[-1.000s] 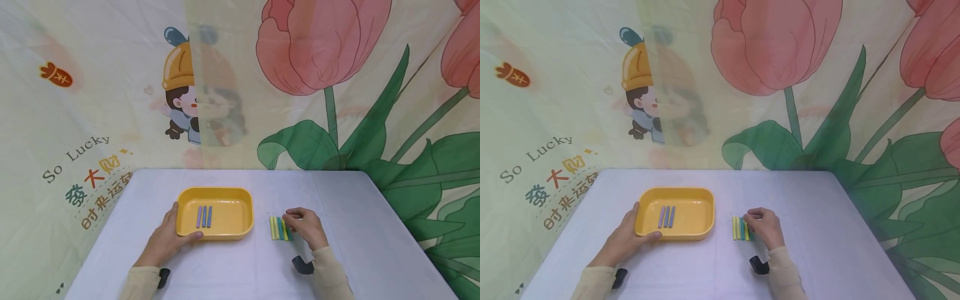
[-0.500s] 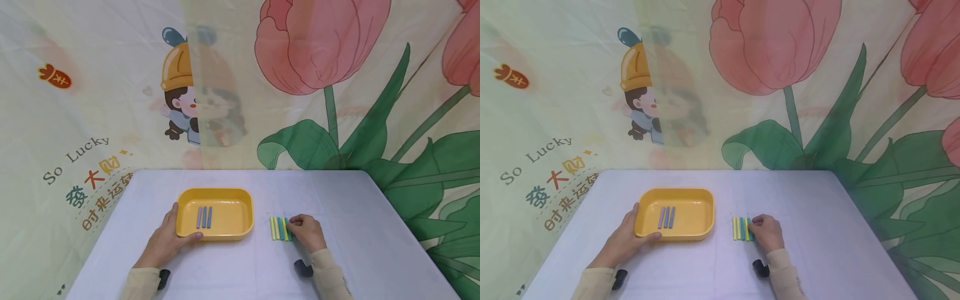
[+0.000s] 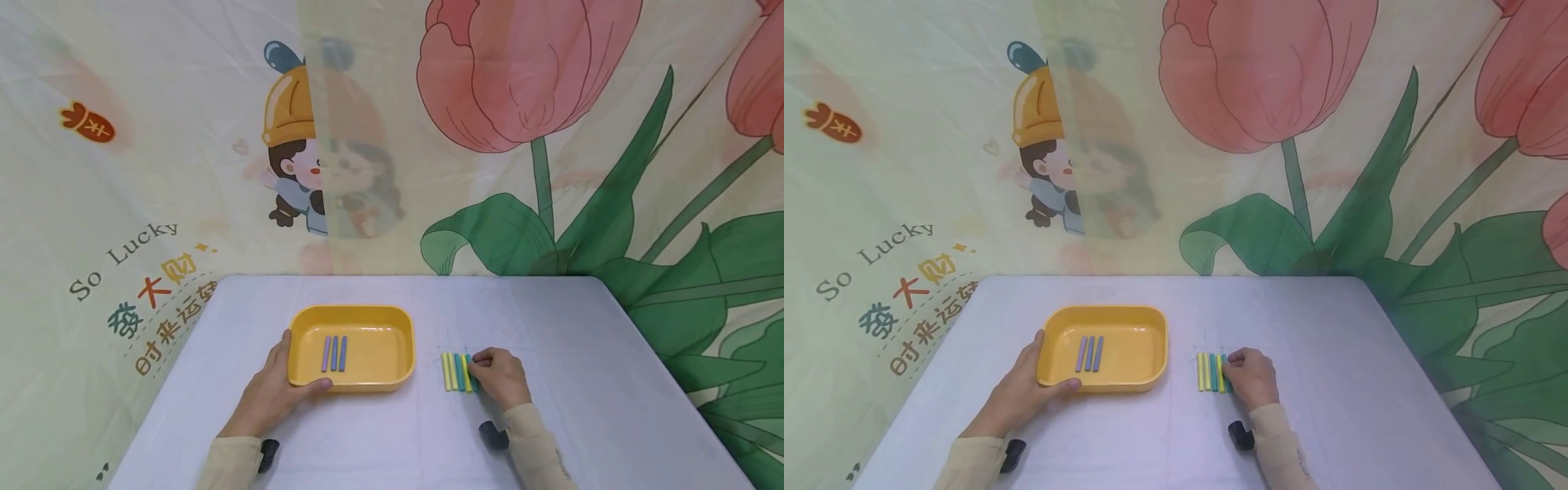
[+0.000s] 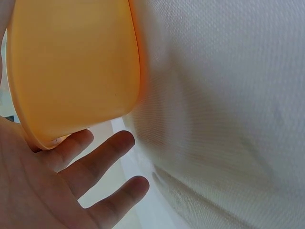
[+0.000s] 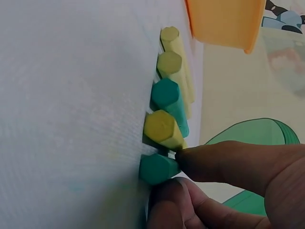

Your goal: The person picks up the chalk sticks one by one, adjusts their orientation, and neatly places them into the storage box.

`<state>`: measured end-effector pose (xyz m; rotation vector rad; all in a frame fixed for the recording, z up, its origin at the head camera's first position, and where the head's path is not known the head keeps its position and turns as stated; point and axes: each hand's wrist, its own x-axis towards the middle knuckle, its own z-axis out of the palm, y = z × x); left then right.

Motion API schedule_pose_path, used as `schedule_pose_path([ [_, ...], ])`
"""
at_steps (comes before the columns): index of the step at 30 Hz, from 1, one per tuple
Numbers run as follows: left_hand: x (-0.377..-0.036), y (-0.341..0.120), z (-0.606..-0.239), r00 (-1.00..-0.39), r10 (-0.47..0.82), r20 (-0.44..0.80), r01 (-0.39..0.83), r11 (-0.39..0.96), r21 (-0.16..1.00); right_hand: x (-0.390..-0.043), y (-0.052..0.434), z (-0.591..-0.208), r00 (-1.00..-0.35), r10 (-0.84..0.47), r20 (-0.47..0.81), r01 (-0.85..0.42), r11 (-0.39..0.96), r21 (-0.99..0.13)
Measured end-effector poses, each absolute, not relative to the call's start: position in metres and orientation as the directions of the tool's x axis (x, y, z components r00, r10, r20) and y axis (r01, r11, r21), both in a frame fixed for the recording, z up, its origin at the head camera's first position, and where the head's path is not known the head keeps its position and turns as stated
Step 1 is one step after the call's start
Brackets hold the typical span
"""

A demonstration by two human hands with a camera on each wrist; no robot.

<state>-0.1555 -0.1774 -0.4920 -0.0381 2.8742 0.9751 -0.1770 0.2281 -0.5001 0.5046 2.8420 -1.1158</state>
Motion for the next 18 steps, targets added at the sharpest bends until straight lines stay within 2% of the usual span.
schedule_pose_path([
  [18, -0.1534, -0.1770, -0.4864, -0.992, 0.022, -0.123, -0.056, 0.803, 0.593, -0.1791, 0.2269, -0.4984, -0.966, 0.246, -0.080, 0.235, 0.708, -0.666],
])
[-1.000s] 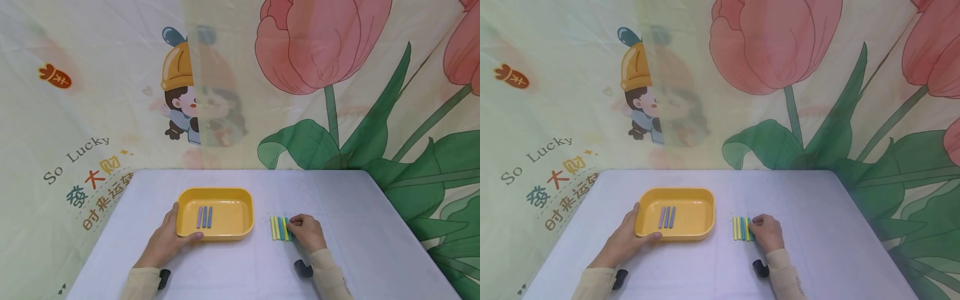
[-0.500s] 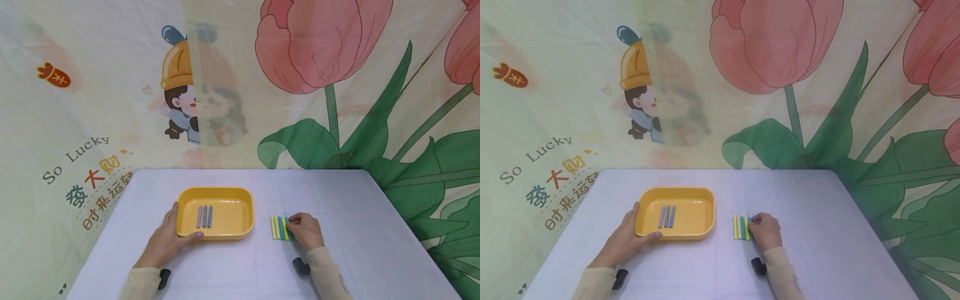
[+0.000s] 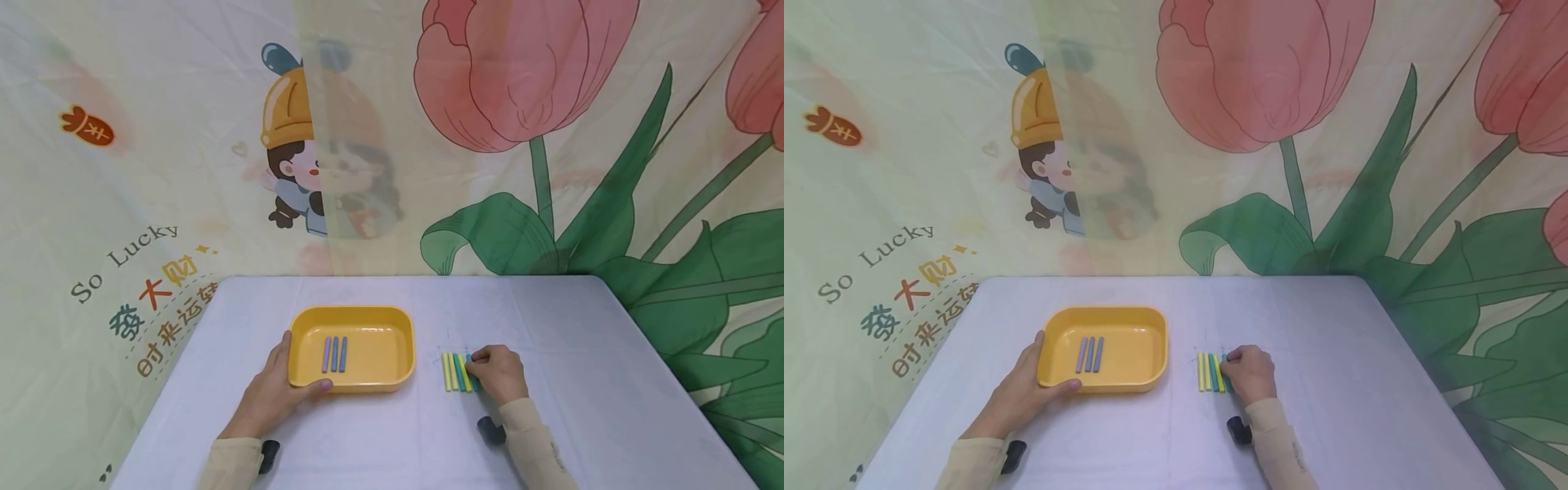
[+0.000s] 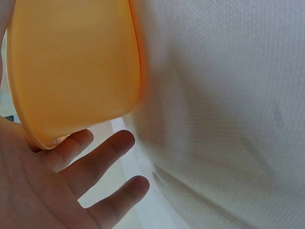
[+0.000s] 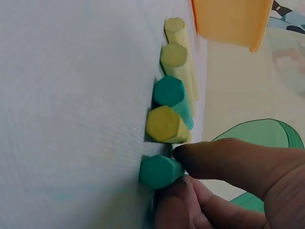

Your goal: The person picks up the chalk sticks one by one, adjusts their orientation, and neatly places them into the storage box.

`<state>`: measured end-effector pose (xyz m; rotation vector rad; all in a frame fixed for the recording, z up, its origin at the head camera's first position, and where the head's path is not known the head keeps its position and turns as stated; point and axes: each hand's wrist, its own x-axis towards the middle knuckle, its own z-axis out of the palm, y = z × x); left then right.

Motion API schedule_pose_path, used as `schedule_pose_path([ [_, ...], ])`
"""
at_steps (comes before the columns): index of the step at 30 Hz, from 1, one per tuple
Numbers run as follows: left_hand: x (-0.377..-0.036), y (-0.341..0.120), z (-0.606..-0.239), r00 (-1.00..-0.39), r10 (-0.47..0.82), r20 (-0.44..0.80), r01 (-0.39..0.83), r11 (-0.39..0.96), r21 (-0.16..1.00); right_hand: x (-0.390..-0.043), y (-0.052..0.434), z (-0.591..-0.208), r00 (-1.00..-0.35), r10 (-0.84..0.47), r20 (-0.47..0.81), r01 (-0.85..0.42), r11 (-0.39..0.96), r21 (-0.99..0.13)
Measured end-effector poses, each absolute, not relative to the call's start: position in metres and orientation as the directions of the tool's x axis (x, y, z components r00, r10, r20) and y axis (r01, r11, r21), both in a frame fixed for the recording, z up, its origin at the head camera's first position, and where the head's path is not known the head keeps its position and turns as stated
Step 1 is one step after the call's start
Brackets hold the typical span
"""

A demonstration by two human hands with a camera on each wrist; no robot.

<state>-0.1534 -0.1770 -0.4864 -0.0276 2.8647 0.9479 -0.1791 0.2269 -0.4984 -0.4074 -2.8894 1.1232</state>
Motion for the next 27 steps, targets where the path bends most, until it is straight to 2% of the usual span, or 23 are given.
schedule_pose_path([
  [17, -0.1562, -0.1777, -0.4904, -0.993, 0.006, -0.118, -0.067, 0.798, 0.599, -0.1802, 0.2284, -0.4995, -0.962, 0.253, -0.106, 0.256, 0.694, -0.673],
  [27, -0.1555, -0.1787, -0.4935, -0.995, 0.011, -0.102, -0.053, 0.797, 0.602, -0.1803, 0.2293, -0.4969, -0.965, 0.244, -0.099, 0.239, 0.652, -0.720],
])
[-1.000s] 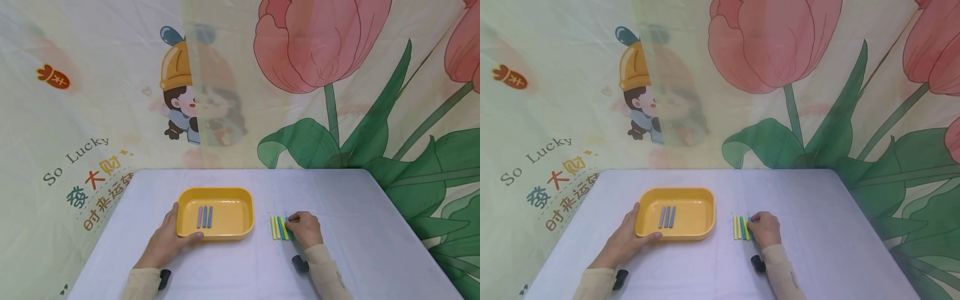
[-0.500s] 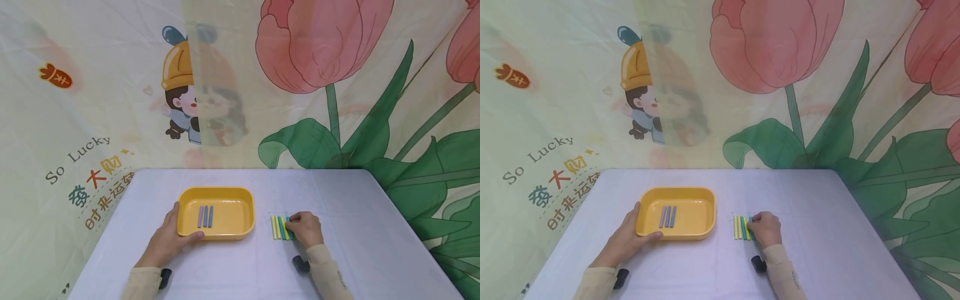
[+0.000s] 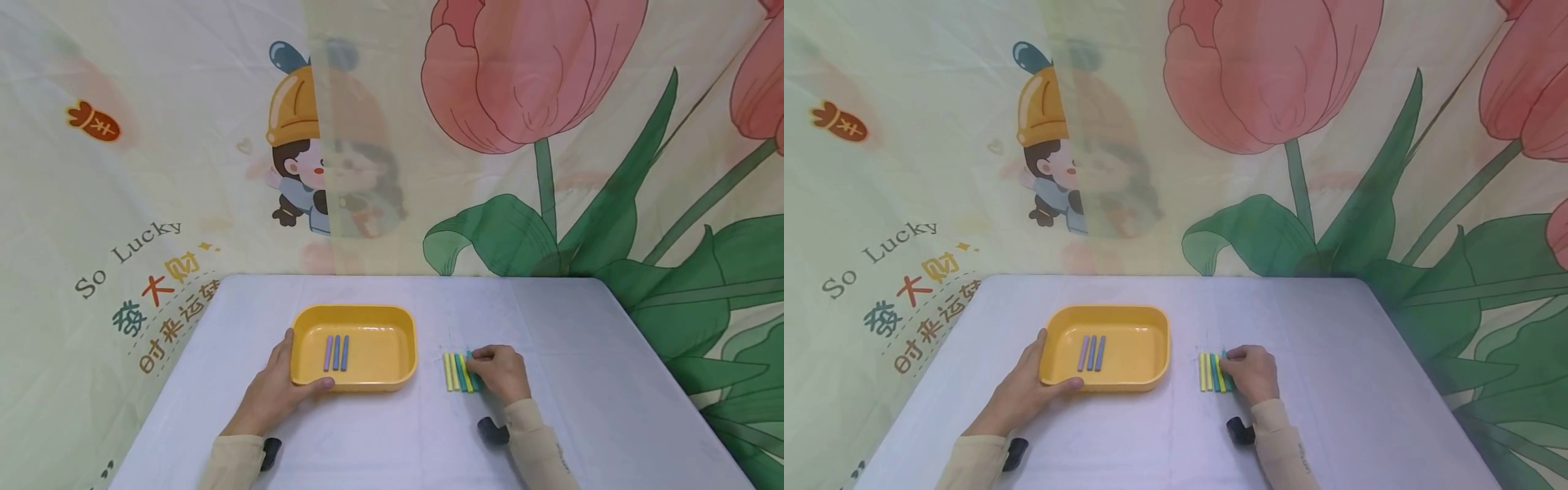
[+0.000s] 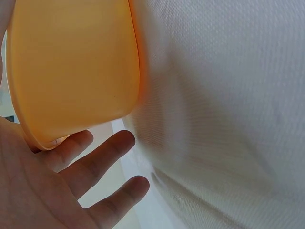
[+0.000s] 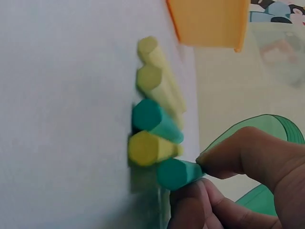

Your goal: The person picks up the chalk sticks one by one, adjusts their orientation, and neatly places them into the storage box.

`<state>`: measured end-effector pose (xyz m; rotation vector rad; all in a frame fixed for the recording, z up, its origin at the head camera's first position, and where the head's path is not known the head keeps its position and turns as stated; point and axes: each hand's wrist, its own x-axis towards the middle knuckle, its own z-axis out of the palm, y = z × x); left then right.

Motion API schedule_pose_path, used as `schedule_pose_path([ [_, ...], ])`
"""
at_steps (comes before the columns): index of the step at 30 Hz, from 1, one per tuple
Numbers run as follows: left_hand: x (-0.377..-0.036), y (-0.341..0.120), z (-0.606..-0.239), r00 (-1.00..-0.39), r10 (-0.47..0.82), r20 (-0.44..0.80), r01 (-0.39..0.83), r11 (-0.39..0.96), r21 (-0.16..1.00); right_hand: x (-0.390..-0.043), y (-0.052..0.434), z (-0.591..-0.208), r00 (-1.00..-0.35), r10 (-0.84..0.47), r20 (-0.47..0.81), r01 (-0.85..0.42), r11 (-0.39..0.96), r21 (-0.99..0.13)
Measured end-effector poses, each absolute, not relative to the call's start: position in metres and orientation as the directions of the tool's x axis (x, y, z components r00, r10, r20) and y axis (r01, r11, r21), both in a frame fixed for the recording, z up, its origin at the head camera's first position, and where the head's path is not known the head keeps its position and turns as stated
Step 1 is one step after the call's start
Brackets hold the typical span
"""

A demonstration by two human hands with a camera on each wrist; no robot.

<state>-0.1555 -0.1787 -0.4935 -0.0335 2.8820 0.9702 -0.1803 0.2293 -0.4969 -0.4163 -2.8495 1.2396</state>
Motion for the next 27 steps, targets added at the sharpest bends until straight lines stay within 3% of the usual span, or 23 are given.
schedule_pose_path([
  [17, -0.155, -0.180, -0.493, -0.995, 0.012, -0.095, -0.049, 0.787, 0.614, -0.184, 0.212, -0.484, -0.953, 0.215, -0.212, 0.271, 0.293, -0.917],
  [27, -0.154, -0.180, -0.494, -0.995, 0.014, -0.095, -0.049, 0.780, 0.624, -0.185, 0.190, -0.479, -0.957, 0.178, -0.227, 0.261, 0.200, -0.944],
])
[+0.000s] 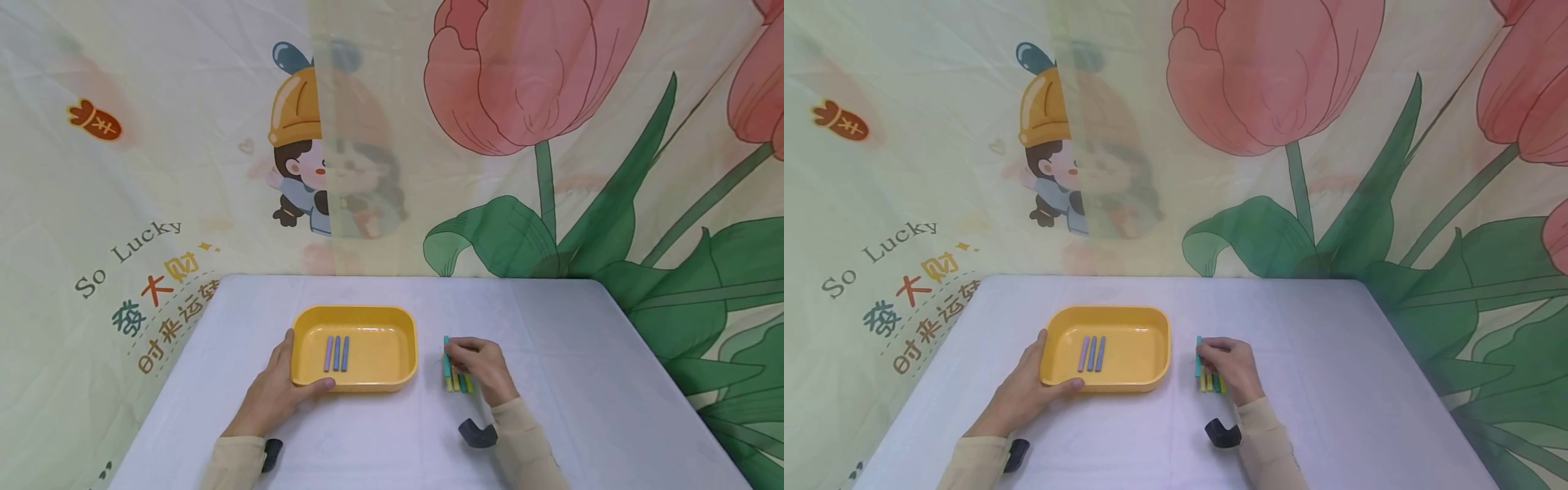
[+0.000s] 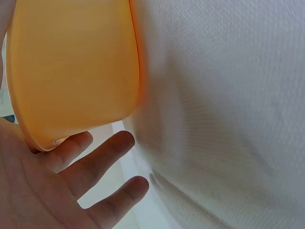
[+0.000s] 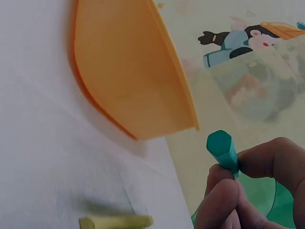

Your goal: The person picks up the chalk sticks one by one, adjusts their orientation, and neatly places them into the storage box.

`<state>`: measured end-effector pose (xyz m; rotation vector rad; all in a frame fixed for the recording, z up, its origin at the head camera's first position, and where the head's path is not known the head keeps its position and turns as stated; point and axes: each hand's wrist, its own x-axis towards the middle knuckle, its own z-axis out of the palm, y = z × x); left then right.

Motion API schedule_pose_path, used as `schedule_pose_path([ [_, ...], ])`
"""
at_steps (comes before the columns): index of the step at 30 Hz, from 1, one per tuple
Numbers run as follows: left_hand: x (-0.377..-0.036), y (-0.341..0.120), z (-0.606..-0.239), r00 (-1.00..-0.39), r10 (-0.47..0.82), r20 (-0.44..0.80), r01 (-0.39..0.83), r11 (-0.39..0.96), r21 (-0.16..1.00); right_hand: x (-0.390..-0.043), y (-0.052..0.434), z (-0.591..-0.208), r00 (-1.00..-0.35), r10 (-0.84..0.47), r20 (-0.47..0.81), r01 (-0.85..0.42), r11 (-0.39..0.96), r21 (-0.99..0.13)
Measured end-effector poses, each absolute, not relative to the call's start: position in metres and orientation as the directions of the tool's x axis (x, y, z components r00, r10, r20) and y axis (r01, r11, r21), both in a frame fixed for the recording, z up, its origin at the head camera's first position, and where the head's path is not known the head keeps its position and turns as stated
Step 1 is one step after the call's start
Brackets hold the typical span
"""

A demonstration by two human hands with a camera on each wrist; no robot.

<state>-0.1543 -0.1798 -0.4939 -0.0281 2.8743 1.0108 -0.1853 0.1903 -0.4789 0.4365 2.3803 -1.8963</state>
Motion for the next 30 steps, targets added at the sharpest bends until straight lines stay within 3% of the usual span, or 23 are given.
schedule_pose_path([
  [20, -0.153, -0.180, -0.494, -0.997, 0.034, -0.073, -0.020, 0.772, 0.635, -0.187, 0.139, -0.470, -0.986, 0.045, -0.163, 0.163, 0.010, -0.987],
  [30, -0.154, -0.182, -0.494, -0.996, 0.025, -0.085, -0.034, 0.773, 0.634, -0.200, 0.114, -0.456, -0.986, 0.002, -0.170, 0.170, 0.006, -0.985],
])
